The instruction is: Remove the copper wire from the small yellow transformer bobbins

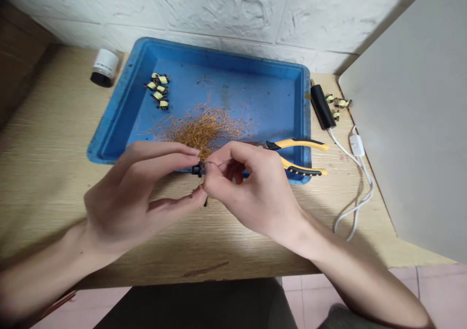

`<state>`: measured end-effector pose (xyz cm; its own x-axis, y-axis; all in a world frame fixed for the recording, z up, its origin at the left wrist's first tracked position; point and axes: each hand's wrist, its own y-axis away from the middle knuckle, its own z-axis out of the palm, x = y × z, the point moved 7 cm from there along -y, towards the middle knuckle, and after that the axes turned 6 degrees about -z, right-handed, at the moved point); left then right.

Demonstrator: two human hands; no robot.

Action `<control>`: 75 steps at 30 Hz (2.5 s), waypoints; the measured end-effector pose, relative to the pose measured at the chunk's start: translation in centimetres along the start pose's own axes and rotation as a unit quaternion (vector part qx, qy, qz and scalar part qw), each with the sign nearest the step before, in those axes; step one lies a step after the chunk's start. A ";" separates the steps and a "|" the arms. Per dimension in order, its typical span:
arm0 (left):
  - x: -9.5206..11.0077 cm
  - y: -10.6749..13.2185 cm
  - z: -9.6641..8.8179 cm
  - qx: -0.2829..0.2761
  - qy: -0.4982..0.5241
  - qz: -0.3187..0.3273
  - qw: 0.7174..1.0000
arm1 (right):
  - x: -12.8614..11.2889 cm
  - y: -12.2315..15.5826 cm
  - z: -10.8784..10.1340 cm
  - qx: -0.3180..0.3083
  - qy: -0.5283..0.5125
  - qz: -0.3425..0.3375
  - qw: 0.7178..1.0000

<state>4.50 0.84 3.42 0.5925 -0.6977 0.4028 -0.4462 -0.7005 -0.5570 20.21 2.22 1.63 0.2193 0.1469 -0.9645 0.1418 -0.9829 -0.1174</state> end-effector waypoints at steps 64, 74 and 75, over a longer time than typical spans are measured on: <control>-4.0 -0.7 0.2 -0.067 0.278 -0.306 0.908 | 0.0 -0.3 -0.3 -0.204 -0.099 0.013 0.974; -3.7 -0.9 0.1 -0.065 0.274 -0.311 0.908 | -0.1 -0.3 -0.3 -0.207 -0.094 0.013 0.974; -3.7 -0.9 0.0 -0.058 0.271 -0.312 0.909 | 0.0 -0.3 -0.3 -0.201 -0.087 0.023 0.975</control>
<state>2.74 4.06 2.43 0.3509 -0.1098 0.9300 -0.2232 -0.9743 -0.0308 20.46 2.55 1.76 0.0716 0.0480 -0.9963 0.5102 -0.8601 -0.0048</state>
